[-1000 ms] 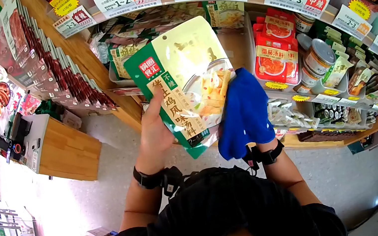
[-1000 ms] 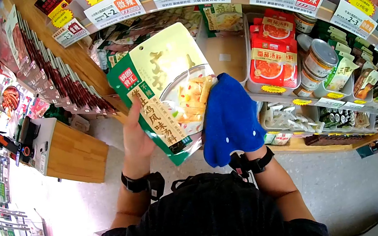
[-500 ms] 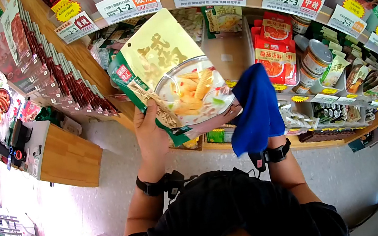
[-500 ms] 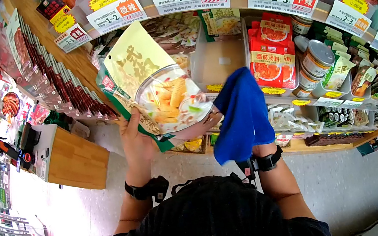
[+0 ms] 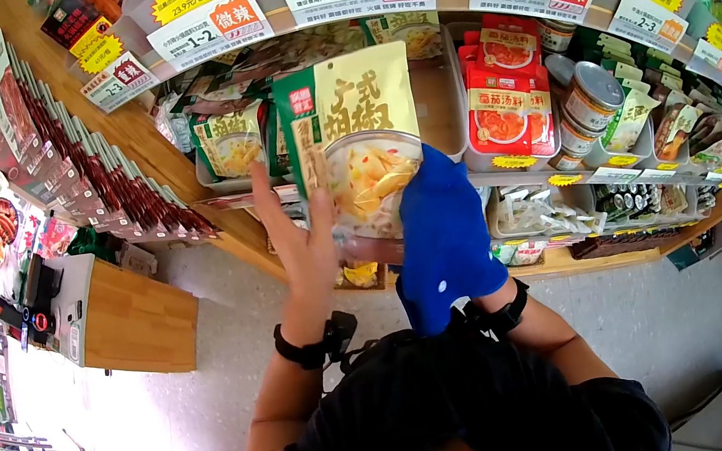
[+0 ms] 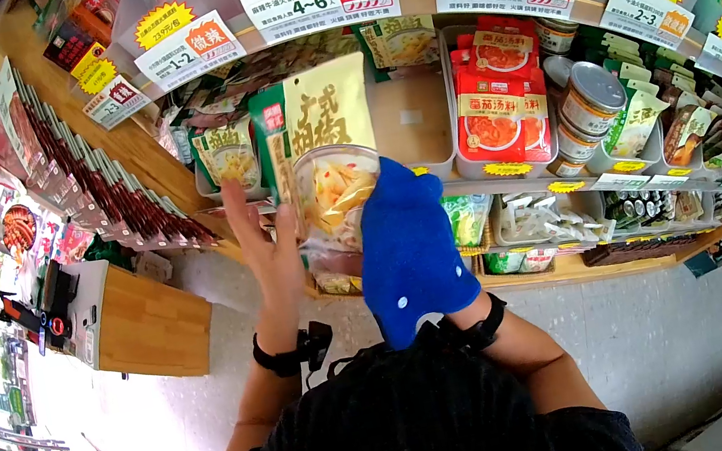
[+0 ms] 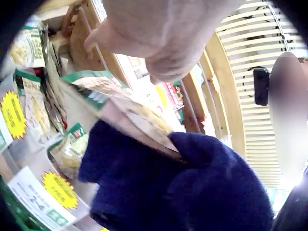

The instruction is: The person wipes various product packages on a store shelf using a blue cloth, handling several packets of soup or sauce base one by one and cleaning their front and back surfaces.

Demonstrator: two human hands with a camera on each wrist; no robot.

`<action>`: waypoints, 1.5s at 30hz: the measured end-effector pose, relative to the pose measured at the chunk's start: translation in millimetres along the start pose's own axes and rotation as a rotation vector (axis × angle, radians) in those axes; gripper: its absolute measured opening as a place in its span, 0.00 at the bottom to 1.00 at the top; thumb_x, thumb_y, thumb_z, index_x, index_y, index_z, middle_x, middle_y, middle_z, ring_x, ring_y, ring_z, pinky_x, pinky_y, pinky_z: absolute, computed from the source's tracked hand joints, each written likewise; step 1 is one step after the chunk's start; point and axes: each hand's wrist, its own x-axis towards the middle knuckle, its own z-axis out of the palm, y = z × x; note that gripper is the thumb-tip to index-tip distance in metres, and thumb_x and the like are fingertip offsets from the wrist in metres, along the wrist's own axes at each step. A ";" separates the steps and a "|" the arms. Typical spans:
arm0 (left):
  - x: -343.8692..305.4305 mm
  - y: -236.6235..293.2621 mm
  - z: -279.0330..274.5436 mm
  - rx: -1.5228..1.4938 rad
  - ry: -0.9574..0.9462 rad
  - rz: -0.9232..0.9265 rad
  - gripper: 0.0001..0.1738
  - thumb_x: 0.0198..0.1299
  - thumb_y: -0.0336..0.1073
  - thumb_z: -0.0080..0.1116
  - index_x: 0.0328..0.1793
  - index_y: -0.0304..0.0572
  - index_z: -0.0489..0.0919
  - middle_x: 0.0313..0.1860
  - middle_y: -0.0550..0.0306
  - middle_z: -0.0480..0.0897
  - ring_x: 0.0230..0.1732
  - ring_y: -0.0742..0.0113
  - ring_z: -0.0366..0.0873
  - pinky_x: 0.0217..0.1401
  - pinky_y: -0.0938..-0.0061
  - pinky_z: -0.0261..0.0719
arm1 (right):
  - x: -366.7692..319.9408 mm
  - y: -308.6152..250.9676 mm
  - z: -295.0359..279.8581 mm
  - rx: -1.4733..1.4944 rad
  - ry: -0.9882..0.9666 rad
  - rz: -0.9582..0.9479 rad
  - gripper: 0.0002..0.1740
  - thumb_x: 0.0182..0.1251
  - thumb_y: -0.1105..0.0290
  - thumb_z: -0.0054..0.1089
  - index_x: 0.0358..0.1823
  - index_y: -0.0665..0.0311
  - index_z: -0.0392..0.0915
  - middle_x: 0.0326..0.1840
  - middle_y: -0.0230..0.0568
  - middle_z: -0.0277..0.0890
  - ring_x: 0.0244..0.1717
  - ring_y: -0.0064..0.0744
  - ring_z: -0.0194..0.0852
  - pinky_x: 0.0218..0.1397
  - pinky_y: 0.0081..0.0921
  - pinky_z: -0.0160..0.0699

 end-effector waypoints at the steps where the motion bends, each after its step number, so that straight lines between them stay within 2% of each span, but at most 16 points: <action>1: -0.1 18.5 5.4 -0.085 -0.070 0.045 0.39 0.62 0.40 0.47 0.72 0.32 0.42 0.69 0.42 0.52 0.67 0.58 0.54 0.68 0.69 0.50 | 0.7 -2.7 -7.1 -0.002 -0.002 0.002 0.32 0.51 0.59 0.61 0.56 0.68 0.65 0.52 0.49 0.68 0.50 0.45 0.67 0.55 0.36 0.64; 3: -3.5 21.6 12.3 -0.267 -0.184 -0.044 0.39 0.65 0.49 0.41 0.72 0.34 0.42 0.70 0.44 0.52 0.68 0.60 0.54 0.67 0.69 0.52 | -2.3 -8.5 -4.2 0.001 -0.021 -0.004 0.32 0.52 0.59 0.61 0.56 0.68 0.65 0.53 0.49 0.67 0.51 0.45 0.66 0.55 0.36 0.63; 6: -4.7 18.4 8.0 -1.287 -0.367 -0.807 0.39 0.65 0.59 0.35 0.72 0.39 0.47 0.67 0.47 0.60 0.64 0.59 0.62 0.64 0.68 0.62 | -5.4 -18.7 6.4 0.056 -0.017 -0.065 0.32 0.52 0.59 0.60 0.57 0.69 0.64 0.53 0.50 0.67 0.52 0.46 0.65 0.56 0.36 0.62; 12: -37.4 -5.3 2.2 -1.410 -0.478 -0.983 0.40 0.62 0.61 0.41 0.69 0.37 0.54 0.62 0.47 0.66 0.60 0.59 0.67 0.62 0.65 0.67 | 12.5 1.9 36.0 0.396 0.029 -0.148 0.32 0.53 0.60 0.60 0.58 0.69 0.64 0.54 0.50 0.66 0.54 0.47 0.64 0.58 0.36 0.60; 15: -42.4 8.9 4.1 -0.765 -0.505 -0.666 0.41 0.60 0.62 0.41 0.68 0.37 0.56 0.61 0.47 0.68 0.59 0.55 0.69 0.60 0.62 0.69 | 21.8 22.9 49.3 0.708 -0.002 -0.139 0.33 0.53 0.61 0.59 0.58 0.69 0.63 0.54 0.51 0.66 0.55 0.47 0.63 0.59 0.36 0.59; 18: -38.0 5.2 4.9 -0.925 -0.497 -0.752 0.36 0.58 0.45 0.52 0.68 0.35 0.55 0.60 0.49 0.68 0.59 0.61 0.68 0.61 0.67 0.67 | 22.1 38.0 58.4 0.951 -0.044 -0.105 0.33 0.53 0.61 0.59 0.59 0.69 0.63 0.55 0.51 0.66 0.56 0.47 0.62 0.60 0.36 0.58; 21: -35.2 5.4 13.2 -0.911 -0.400 -0.575 0.35 0.55 0.37 0.52 0.68 0.35 0.55 0.59 0.49 0.68 0.58 0.62 0.68 0.61 0.68 0.66 | 22.3 40.7 67.3 0.904 0.029 -0.167 0.33 0.54 0.62 0.59 0.60 0.69 0.62 0.55 0.52 0.65 0.57 0.48 0.62 0.61 0.36 0.58; 23: -34.2 5.6 16.5 -0.868 -0.389 -0.509 0.37 0.54 0.35 0.52 0.69 0.35 0.52 0.61 0.49 0.66 0.59 0.62 0.67 0.62 0.69 0.65 | 24.4 36.8 72.3 0.728 0.139 -0.276 0.31 0.57 0.65 0.55 0.61 0.70 0.60 0.58 0.52 0.63 0.60 0.48 0.59 0.64 0.38 0.54; 27: -31.4 0.8 28.5 -0.816 -0.358 -0.378 0.42 0.54 0.33 0.54 0.72 0.37 0.46 0.65 0.50 0.59 0.63 0.63 0.62 0.63 0.72 0.61 | 14.0 32.1 89.6 0.919 0.026 -0.073 0.36 0.58 0.63 0.55 0.65 0.70 0.53 0.63 0.51 0.57 0.63 0.46 0.55 0.66 0.36 0.52; 30: -20.6 5.9 41.0 -0.655 -0.360 -0.169 0.47 0.53 0.39 0.57 0.73 0.39 0.41 0.69 0.47 0.52 0.67 0.61 0.55 0.65 0.70 0.57 | -5.9 29.5 92.3 1.229 -0.068 0.141 0.37 0.58 0.62 0.55 0.66 0.71 0.52 0.64 0.52 0.56 0.64 0.46 0.55 0.66 0.36 0.51; 35: -1.6 -4.9 50.2 0.059 -0.352 0.218 0.46 0.51 0.56 0.54 0.72 0.44 0.52 0.70 0.29 0.46 0.69 0.33 0.45 0.69 0.54 0.43 | -40.7 38.9 98.7 1.636 -0.125 0.434 0.39 0.59 0.60 0.55 0.67 0.72 0.49 0.65 0.53 0.54 0.65 0.47 0.53 0.68 0.35 0.51; 37: -2.0 -18.4 52.6 0.197 -0.341 0.233 0.42 0.54 0.56 0.52 0.72 0.48 0.53 0.69 0.29 0.48 0.68 0.32 0.46 0.69 0.52 0.43 | -47.1 44.6 90.6 1.508 -0.151 0.349 0.40 0.59 0.59 0.54 0.67 0.72 0.48 0.66 0.53 0.53 0.66 0.47 0.52 0.68 0.35 0.50; 40: -6.8 -19.4 61.2 0.424 -0.283 0.225 0.34 0.59 0.52 0.48 0.71 0.57 0.56 0.69 0.32 0.50 0.66 0.30 0.49 0.67 0.47 0.46 | -46.8 53.0 63.2 0.691 -0.093 -0.115 0.35 0.63 0.65 0.49 0.67 0.74 0.49 0.65 0.56 0.54 0.65 0.48 0.55 0.67 0.33 0.53; 42: -9.6 -19.0 70.0 0.615 -0.268 0.250 0.33 0.60 0.52 0.47 0.71 0.60 0.57 0.70 0.34 0.50 0.66 0.31 0.51 0.65 0.45 0.48 | -51.3 56.3 75.5 0.261 -0.071 -0.134 0.27 0.61 0.72 0.48 0.62 0.73 0.56 0.53 0.54 0.63 0.55 0.45 0.63 0.56 0.31 0.63; 44: -14.4 -26.1 84.8 0.731 -0.208 0.306 0.31 0.60 0.53 0.46 0.70 0.66 0.57 0.69 0.36 0.52 0.64 0.31 0.54 0.62 0.41 0.52 | -52.5 50.8 87.9 -0.468 -0.218 -0.040 0.24 0.60 0.74 0.49 0.58 0.71 0.60 0.46 0.50 0.66 0.48 0.40 0.66 0.48 0.29 0.67; 45: -17.7 -27.5 89.9 0.779 -0.203 0.307 0.31 0.60 0.53 0.46 0.70 0.67 0.57 0.69 0.37 0.53 0.64 0.31 0.55 0.62 0.41 0.53 | -48.2 54.7 85.7 -0.199 -0.134 -0.067 0.21 0.60 0.74 0.50 0.55 0.70 0.62 0.43 0.48 0.66 0.45 0.37 0.67 0.45 0.27 0.67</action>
